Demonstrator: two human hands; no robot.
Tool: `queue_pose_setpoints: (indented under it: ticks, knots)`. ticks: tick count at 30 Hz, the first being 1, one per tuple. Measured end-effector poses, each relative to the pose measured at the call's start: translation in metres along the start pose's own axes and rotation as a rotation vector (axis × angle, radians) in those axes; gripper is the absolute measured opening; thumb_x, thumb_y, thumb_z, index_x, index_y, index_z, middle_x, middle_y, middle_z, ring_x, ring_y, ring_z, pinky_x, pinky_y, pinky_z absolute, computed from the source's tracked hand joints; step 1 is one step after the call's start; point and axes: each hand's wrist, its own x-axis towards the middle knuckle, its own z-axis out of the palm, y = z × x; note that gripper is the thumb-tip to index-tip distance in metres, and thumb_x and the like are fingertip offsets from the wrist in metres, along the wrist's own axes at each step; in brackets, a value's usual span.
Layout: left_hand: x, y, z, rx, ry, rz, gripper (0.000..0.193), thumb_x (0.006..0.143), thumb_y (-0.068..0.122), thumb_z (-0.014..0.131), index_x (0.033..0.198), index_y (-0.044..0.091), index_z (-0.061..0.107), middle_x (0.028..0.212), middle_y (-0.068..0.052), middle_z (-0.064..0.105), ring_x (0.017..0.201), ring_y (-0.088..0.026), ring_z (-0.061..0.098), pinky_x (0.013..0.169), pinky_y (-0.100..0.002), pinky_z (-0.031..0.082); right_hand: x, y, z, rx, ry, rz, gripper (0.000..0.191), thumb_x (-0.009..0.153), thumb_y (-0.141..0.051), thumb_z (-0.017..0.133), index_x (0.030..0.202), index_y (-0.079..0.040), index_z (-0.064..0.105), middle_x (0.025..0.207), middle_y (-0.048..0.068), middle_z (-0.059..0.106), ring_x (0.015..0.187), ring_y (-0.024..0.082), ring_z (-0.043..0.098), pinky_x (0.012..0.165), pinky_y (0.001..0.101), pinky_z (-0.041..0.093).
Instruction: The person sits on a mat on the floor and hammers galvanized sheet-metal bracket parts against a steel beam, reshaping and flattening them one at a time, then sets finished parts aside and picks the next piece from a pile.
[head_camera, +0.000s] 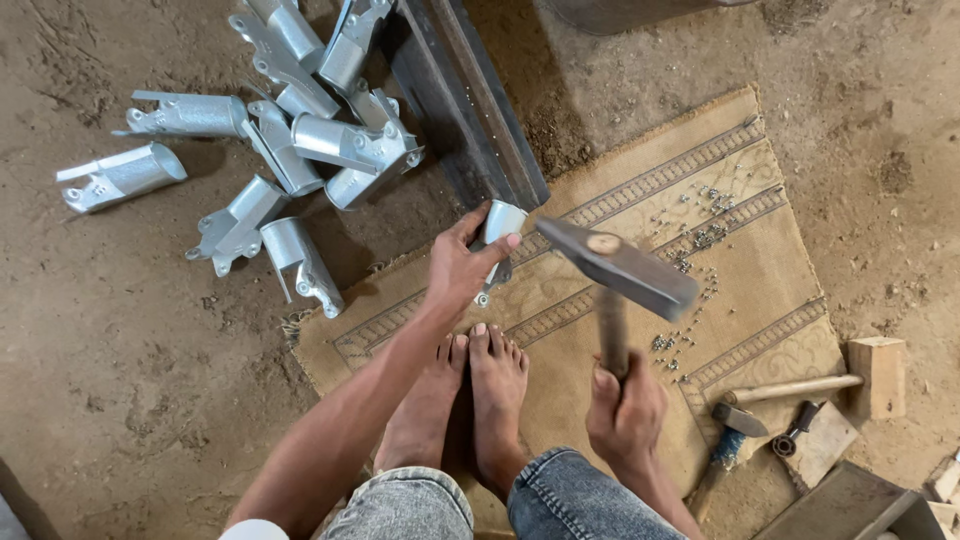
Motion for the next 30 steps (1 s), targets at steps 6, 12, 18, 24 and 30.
queue_pose_setpoints:
  ticks: [6,12,18,24,30]
  knots:
    - [0.001,-0.004,0.002,0.034,0.034,0.132,0.085,0.079,0.031,0.084,0.15,0.001,0.048,0.128,-0.021,0.072,0.095,-0.02,0.075,0.076,-0.033,0.062,0.004,-0.008,0.001,-0.088,-0.014,-0.087,0.035,0.105,-0.031,0.05,0.107,0.002,0.061,0.063,0.009,0.057,0.052,0.02,0.056,0.052,0.038,0.044]
    - [0.009,-0.018,0.002,0.015,0.027,0.097,0.084,0.078,0.031,0.083,0.148,0.0,0.049,0.127,-0.017,0.071,0.1,-0.017,0.072,0.082,-0.031,0.06,0.013,-0.028,-0.009,0.0,-0.018,-0.02,0.027,0.104,-0.029,0.05,0.101,-0.002,0.056,0.06,0.008,0.058,0.048,0.022,0.058,0.049,0.0396,0.045]
    - [0.009,-0.018,0.004,-0.007,0.032,0.261,0.075,0.085,0.027,0.084,0.146,-0.006,0.055,0.128,-0.019,0.074,0.108,-0.017,0.07,0.092,-0.03,0.056,0.014,-0.032,-0.015,0.065,0.086,-0.19,0.028,0.106,-0.028,0.047,0.108,-0.001,0.056,0.064,0.012,0.057,0.054,0.028,0.057,0.048,0.0417,0.043]
    - [0.007,-0.014,0.005,-0.049,0.026,0.045,0.079,0.079,0.024,0.082,0.147,0.0,0.049,0.125,-0.016,0.072,0.1,-0.019,0.071,0.083,-0.033,0.059,0.015,-0.019,-0.009,-0.079,0.003,-0.149,0.027,0.106,-0.026,0.048,0.107,0.0,0.055,0.059,0.012,0.051,0.046,0.026,0.051,0.046,0.0406,0.039]
    - [0.011,-0.02,0.006,-0.097,0.019,0.223,0.077,0.082,0.022,0.084,0.146,-0.007,0.051,0.131,-0.019,0.07,0.113,-0.019,0.069,0.095,-0.03,0.055,0.006,-0.027,-0.014,0.22,0.211,-0.181,0.026,0.109,-0.029,0.048,0.104,-0.005,0.054,0.067,0.009,0.054,0.052,0.02,0.054,0.048,0.0365,0.042]
